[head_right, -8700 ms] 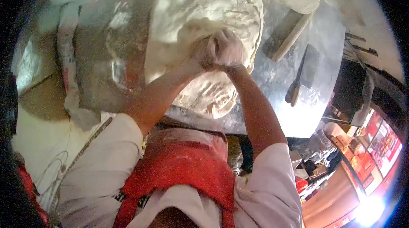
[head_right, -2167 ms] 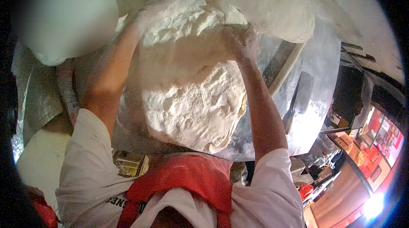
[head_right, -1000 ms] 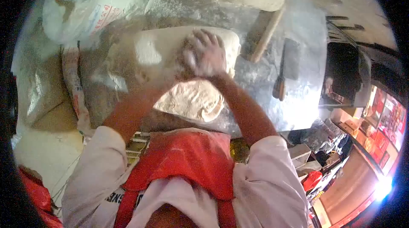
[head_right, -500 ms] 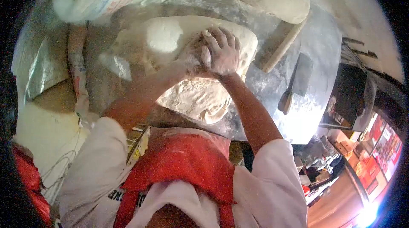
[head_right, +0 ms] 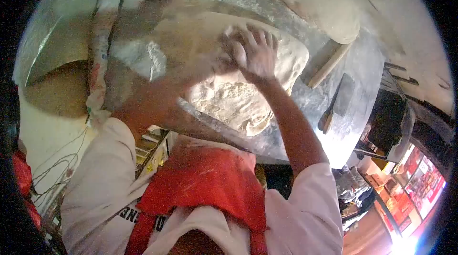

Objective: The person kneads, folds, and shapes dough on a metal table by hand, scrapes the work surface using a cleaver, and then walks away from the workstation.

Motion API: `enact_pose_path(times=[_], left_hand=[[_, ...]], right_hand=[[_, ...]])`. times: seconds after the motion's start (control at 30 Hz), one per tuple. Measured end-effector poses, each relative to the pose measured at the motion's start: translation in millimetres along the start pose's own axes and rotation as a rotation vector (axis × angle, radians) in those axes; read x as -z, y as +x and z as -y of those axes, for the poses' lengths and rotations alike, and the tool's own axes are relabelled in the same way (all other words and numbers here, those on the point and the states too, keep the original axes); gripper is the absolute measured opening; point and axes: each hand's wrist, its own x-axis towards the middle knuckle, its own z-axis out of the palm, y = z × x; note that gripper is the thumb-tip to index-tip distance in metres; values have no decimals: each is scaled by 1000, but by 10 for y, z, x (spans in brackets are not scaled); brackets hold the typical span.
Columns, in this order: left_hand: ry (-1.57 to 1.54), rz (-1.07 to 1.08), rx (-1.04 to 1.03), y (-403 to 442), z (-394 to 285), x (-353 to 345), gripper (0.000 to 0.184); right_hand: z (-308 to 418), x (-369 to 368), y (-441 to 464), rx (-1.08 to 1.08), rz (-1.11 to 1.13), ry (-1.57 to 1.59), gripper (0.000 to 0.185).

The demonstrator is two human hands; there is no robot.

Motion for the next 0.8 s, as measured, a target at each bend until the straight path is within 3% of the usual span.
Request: enact_pose_path(times=[0.03,0.1,0.2,0.27,0.3,0.37,0.4,0.47,0.5,0.57,0.63,0.67,0.7,0.8], left_hand=[[-359,127,43,-88,-279,32,43],[-53,-152,-50,-161,66,404,45],[-25,-401,-146,-261,663,801,48],[70,-492,-203,-192,938,997,50],[294,-526,-198,-169,990,1046,51],[1215,-527,-120,-143,966,1158,53],[1532,-519,-79,-117,899,1136,55],[1775,-475,70,-95,820,1014,57],[1791,-451,161,-105,803,923,58],[1739,-480,152,-231,842,733,61],[1699,-547,59,-518,956,560,63],[1681,-579,31,-623,1031,562,64],[1691,-604,18,-677,1096,587,66],[1791,-629,81,-739,1211,662,70]], right_hand=[[140,-27,204,-35,28,101,49],[319,-319,380,-46,97,86,52],[247,-865,168,232,65,8,62],[150,-925,238,229,75,17,61],[126,-898,209,228,83,-3,61],[66,-939,197,257,54,-30,61],[69,-945,245,291,16,-40,61],[154,-857,228,240,79,-43,61],[185,-809,226,186,140,-45,60],[180,-859,135,245,73,-57,58],[457,-757,-311,120,270,62,59],[448,-914,-634,149,425,-107,66],[420,-918,-721,184,263,19,67],[349,-976,-793,186,288,-91,65]])
